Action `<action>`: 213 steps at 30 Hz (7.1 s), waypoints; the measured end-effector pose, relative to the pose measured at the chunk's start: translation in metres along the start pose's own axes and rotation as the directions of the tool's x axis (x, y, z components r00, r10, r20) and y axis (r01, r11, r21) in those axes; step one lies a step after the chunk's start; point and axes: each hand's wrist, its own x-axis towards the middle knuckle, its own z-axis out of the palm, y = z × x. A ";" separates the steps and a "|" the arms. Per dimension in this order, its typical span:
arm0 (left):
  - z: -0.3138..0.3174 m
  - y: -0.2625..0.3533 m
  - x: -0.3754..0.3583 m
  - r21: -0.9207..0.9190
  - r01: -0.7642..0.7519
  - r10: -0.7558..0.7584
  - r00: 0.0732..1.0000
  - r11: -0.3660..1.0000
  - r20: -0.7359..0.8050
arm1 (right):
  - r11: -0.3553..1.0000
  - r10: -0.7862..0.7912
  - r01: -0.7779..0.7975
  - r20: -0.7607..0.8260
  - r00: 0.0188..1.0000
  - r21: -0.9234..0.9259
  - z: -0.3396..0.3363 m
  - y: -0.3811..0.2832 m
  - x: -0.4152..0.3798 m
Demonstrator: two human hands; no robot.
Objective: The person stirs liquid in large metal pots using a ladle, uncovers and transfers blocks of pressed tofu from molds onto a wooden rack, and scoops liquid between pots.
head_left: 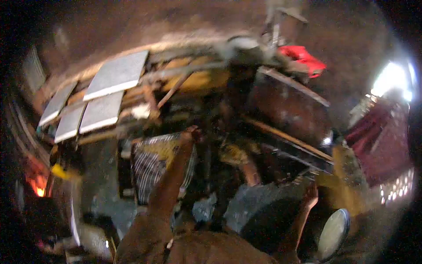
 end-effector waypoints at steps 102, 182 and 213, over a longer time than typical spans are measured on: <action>0.457 0.111 -0.048 0.482 -0.164 0.276 0.946 0.861 -0.172 | 0.833 -0.461 0.374 0.138 0.877 0.407 0.185 -0.408 -0.024; -0.291 0.129 -0.484 0.772 0.635 0.319 0.733 -0.007 -0.600 | 0.623 0.219 0.748 0.969 0.113 -0.229 0.445 0.191 -0.312; -0.473 0.444 -0.171 0.291 0.235 -0.047 0.844 0.927 -0.534 | 0.633 -0.085 0.716 0.893 0.442 -0.294 0.849 0.248 -0.115</action>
